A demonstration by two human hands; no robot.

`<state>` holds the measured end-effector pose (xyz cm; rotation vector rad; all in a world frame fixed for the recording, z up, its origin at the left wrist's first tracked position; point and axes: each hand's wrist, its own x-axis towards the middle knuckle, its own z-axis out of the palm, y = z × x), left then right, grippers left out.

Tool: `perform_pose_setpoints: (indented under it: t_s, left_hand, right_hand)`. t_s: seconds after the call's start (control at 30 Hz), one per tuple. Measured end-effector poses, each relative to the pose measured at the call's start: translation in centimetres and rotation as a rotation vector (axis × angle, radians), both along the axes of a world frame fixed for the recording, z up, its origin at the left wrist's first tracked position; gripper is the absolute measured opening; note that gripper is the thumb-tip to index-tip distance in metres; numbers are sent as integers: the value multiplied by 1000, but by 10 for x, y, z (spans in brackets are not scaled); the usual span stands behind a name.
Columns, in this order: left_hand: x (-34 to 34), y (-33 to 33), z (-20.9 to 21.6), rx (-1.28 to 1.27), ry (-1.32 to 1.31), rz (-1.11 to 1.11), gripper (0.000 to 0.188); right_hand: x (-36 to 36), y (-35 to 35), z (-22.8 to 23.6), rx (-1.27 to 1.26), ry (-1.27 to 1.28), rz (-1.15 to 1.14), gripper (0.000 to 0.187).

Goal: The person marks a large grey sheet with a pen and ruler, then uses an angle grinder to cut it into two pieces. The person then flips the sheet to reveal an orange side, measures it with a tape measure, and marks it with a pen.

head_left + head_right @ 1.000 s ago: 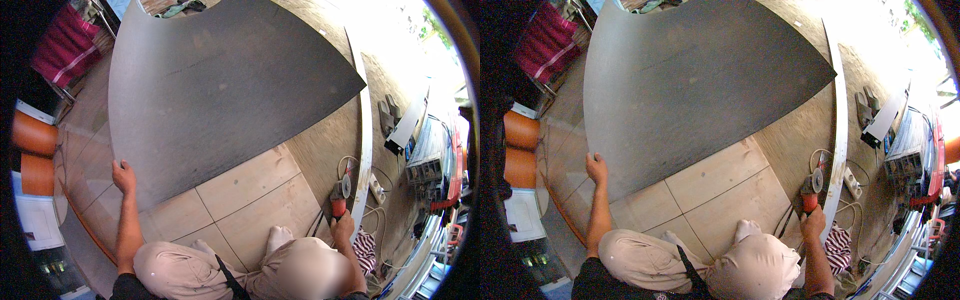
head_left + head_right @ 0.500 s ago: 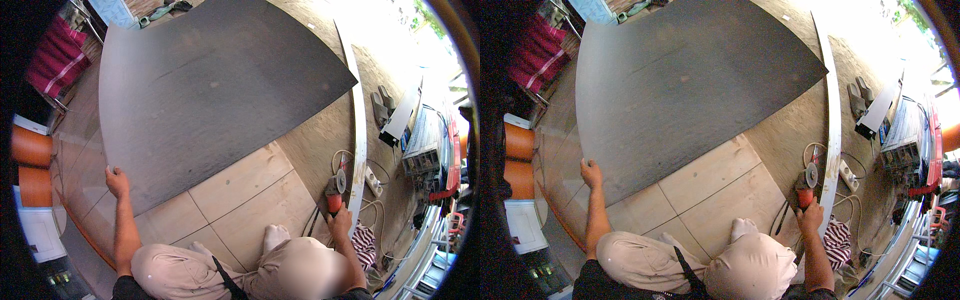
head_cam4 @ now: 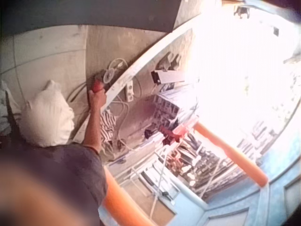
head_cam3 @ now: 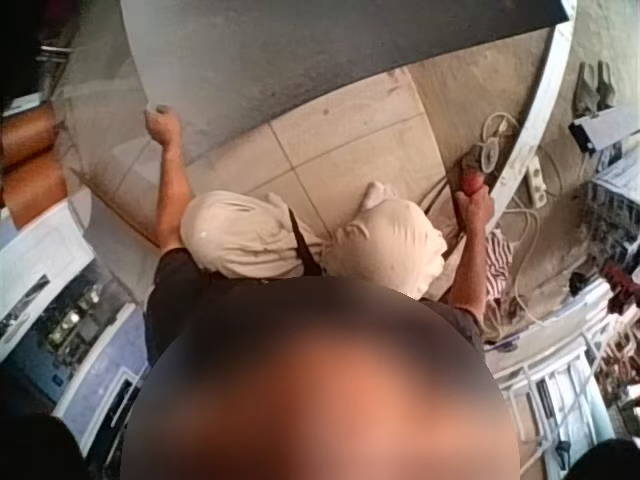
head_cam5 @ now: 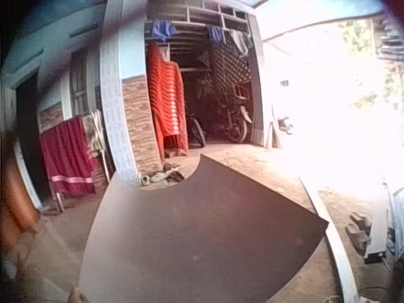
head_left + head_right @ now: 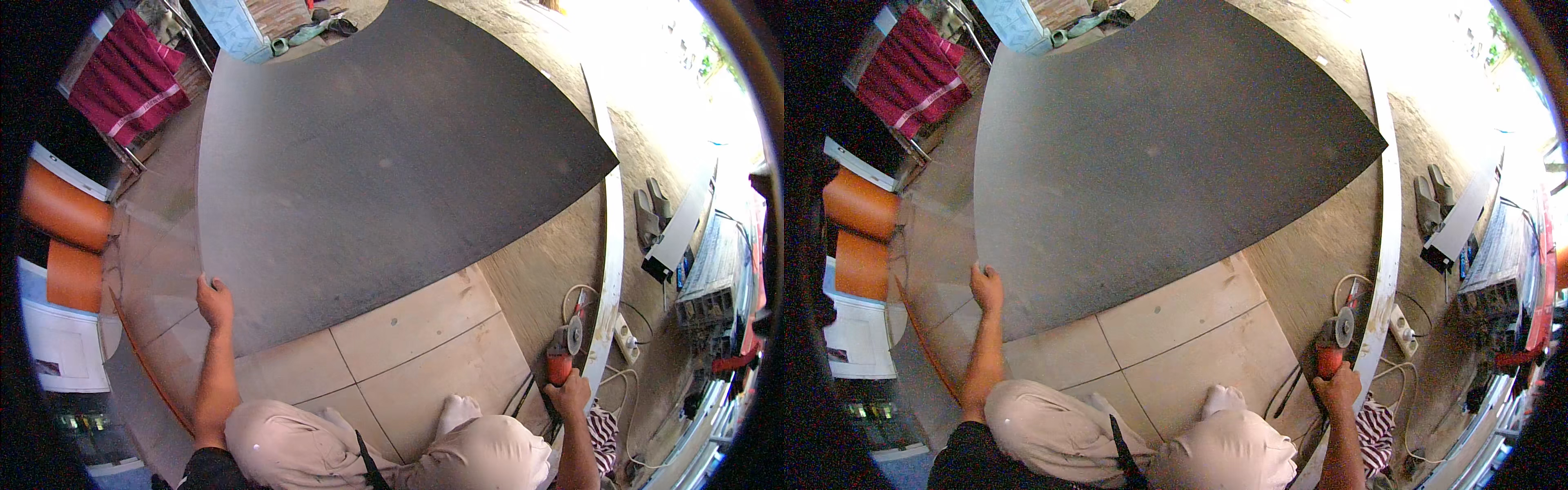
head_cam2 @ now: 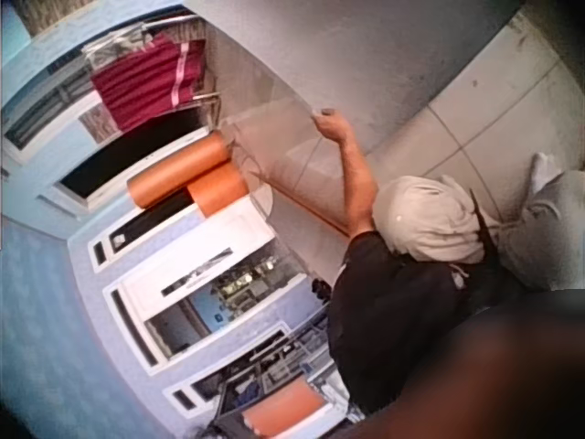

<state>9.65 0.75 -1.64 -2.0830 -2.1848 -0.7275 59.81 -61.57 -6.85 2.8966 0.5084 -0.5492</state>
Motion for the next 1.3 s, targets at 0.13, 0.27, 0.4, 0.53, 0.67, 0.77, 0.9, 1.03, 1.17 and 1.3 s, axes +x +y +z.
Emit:
perform_pose_setpoints:
  t_s: [0.13, 0.27, 0.4, 0.53, 0.67, 0.77, 0.9, 1.03, 1.17, 1.3]
  left_hand:
    - [-3, -21, 9, 50, 26, -3, 42]
    - [-17, -41, 8, 99, 31, -7, 43]
    - [-32, -49, 10, 102, 77, 28, 44]
    - [-50, -52, 16, -29, 69, 131, 42]
    - [-72, -69, 13, -148, 130, 185, 40]
    - [-85, -81, 5, -70, 115, 197, 39]
    - [-104, -94, -1, -93, 82, 218, 38]
    - [-130, -103, -11, -93, 133, 219, 36]
    - [-158, -105, -23, -98, 165, 240, 36]
    - [-173, -111, -36, -183, 210, 273, 40]
  right_hand:
    - [-1, -1, 0, 31, 2, -34, 63]
    - [-6, -4, 5, 123, -12, 11, 63]
    - [-13, -6, 9, 205, -26, 17, 64]
    - [-16, -7, 9, 251, -59, 10, 66]
    - [-19, -9, 4, 287, -89, 27, 71]
    - [-20, -17, -5, 299, -113, 60, 72]
    - [-11, -45, -21, 544, -90, -55, 69]
    - [0, -87, -34, 358, -536, -38, 68]
    - [7, -125, -46, 518, -76, -268, 84]
    - [12, -137, -61, 584, -72, -286, 99]
